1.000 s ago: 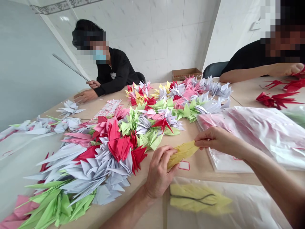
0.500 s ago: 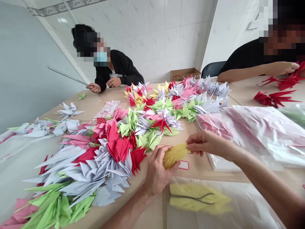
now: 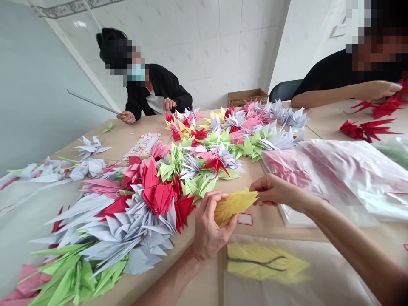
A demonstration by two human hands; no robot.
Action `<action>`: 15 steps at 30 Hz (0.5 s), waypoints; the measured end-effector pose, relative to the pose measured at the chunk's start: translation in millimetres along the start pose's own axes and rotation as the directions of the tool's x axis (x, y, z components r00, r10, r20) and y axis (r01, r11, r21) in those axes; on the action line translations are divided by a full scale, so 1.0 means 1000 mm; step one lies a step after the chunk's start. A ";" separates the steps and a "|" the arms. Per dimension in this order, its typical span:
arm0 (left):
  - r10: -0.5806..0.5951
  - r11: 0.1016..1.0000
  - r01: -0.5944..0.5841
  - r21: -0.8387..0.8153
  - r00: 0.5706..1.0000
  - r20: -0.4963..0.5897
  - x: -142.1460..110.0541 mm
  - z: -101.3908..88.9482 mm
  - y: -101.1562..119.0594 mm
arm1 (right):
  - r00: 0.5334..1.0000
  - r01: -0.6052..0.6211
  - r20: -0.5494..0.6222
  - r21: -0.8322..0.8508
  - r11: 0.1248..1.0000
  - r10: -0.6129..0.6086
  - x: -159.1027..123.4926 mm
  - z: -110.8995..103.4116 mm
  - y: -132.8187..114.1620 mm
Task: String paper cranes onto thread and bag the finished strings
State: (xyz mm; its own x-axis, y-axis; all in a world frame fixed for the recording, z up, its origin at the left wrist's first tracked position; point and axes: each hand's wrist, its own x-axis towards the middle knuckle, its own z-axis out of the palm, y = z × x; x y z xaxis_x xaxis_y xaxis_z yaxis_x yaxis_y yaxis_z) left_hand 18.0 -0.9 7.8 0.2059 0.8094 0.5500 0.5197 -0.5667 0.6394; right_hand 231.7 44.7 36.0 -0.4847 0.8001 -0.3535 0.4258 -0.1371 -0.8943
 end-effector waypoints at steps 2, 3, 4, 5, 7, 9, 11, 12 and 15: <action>-0.007 1.000 0.007 -0.011 1.000 0.012 0.000 0.000 0.000 | 0.999 0.000 -0.054 0.018 1.000 0.001 -0.006 -0.007 -0.005; -0.010 1.000 0.010 -0.017 1.000 0.018 0.000 0.000 0.000 | 0.997 0.010 -0.080 0.024 1.000 -0.008 -0.010 -0.010 -0.008; -0.012 1.000 0.012 -0.021 1.000 0.024 0.000 0.000 0.000 | 0.995 0.025 -0.097 0.025 0.999 -0.023 -0.013 -0.013 -0.010; -0.014 1.000 0.014 -0.024 1.000 0.028 0.000 0.000 0.000 | 0.994 0.039 -0.104 0.020 0.999 -0.037 -0.015 -0.015 -0.012; -0.025 0.999 0.026 -0.023 0.999 0.035 0.000 0.000 0.001 | 0.993 0.046 -0.110 -0.015 0.999 -0.047 -0.019 -0.020 -0.013; -0.040 0.999 0.041 -0.019 0.998 0.042 0.000 0.000 0.002 | 0.985 0.033 -0.168 -0.089 0.996 -0.048 -0.022 -0.026 -0.012; -0.064 0.998 0.065 -0.014 0.996 0.054 0.000 0.000 0.002 | 0.964 0.011 -0.260 -0.182 0.983 -0.059 -0.024 -0.033 -0.009; -0.075 0.997 0.076 -0.011 0.995 0.059 0.000 0.000 0.002 | 0.955 -0.001 -0.291 -0.225 0.974 -0.066 -0.025 -0.036 -0.008; -0.103 0.995 0.103 0.005 0.991 0.081 0.000 0.000 0.001 | 0.961 -0.029 -0.268 -0.341 0.940 -0.067 -0.028 -0.044 -0.005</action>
State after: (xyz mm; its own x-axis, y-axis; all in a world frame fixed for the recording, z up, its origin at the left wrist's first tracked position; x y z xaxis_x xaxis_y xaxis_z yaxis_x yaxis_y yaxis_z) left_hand 18.7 -1.8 8.3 0.2178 0.8732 0.4360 0.5424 -0.4797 0.6897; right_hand 277.0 48.9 62.9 -0.2897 0.9346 -0.2061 0.6747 0.0467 -0.7366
